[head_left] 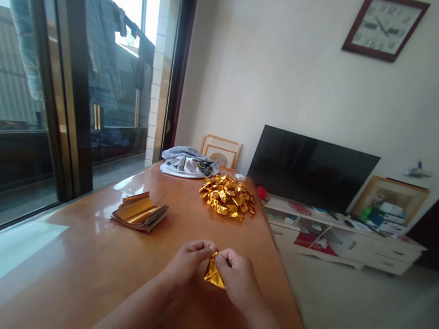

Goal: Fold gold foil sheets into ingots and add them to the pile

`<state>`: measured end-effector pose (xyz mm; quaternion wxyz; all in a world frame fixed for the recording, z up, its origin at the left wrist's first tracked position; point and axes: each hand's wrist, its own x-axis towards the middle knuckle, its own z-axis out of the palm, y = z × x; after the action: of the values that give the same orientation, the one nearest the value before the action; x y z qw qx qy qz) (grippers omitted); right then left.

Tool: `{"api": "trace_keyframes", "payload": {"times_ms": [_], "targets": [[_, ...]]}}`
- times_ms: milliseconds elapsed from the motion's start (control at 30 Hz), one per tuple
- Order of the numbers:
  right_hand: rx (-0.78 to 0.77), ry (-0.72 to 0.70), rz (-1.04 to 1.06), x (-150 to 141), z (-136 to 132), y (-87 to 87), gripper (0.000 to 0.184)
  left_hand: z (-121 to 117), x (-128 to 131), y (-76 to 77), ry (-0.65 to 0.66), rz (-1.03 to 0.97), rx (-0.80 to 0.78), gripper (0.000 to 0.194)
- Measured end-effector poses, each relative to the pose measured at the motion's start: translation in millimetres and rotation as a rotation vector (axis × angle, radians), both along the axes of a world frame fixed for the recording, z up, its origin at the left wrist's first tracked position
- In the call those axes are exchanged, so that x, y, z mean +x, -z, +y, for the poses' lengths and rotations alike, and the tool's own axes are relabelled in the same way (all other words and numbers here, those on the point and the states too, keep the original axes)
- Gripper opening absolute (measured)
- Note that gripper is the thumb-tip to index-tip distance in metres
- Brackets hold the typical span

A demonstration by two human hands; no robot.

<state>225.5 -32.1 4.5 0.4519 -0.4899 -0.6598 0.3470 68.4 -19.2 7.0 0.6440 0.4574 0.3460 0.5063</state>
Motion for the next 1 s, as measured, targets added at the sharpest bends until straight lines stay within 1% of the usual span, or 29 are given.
{"api": "trace_keyframes", "payload": {"times_ms": [100,167,267,367,433,533,633,767,900,1000], "targets": [[-0.007,0.001,0.021,0.8,0.1,-0.9,0.03,2.5,-4.6,-0.8,0.009,0.069,0.008,0.032],[-0.017,-0.004,0.05,1.8,0.3,-1.3,0.03,4.1,-6.8,-0.1,0.016,0.107,0.03,0.034],[-0.038,-0.017,0.087,3.4,0.6,-1.9,0.029,4.5,-7.6,0.2,-0.003,0.114,0.028,0.045],[-0.063,-0.019,0.097,4.1,0.5,-2.8,0.03,2.5,-6.2,-2.0,-0.063,0.128,0.028,0.051],[-0.069,-0.016,0.093,3.9,0.1,-3.6,0.03,0.6,-4.8,-4.3,-0.119,0.175,0.072,0.047],[-0.065,-0.011,0.078,3.0,-1.1,-5.7,0.03,-1.1,-3.0,-7.2,-0.197,0.242,0.181,0.034],[-0.061,-0.008,0.07,2.7,-2.7,-8.6,0.029,-1.3,-2.6,-9.4,-0.228,0.257,0.233,0.027],[-0.037,-0.007,0.06,3.6,-3.8,-11.1,0.028,-1.8,-3.4,-12.3,-0.186,0.27,0.217,0.022],[-0.025,-0.018,0.049,3.6,-4.1,-11.4,0.029,-3.2,-2.9,-13.0,-0.066,0.257,0.185,0.025],[-0.025,-0.01,0.037,2.8,-4.7,-11.9,0.03,-3.5,-1.6,-12.3,-0.039,0.249,0.166,0.027]]}}
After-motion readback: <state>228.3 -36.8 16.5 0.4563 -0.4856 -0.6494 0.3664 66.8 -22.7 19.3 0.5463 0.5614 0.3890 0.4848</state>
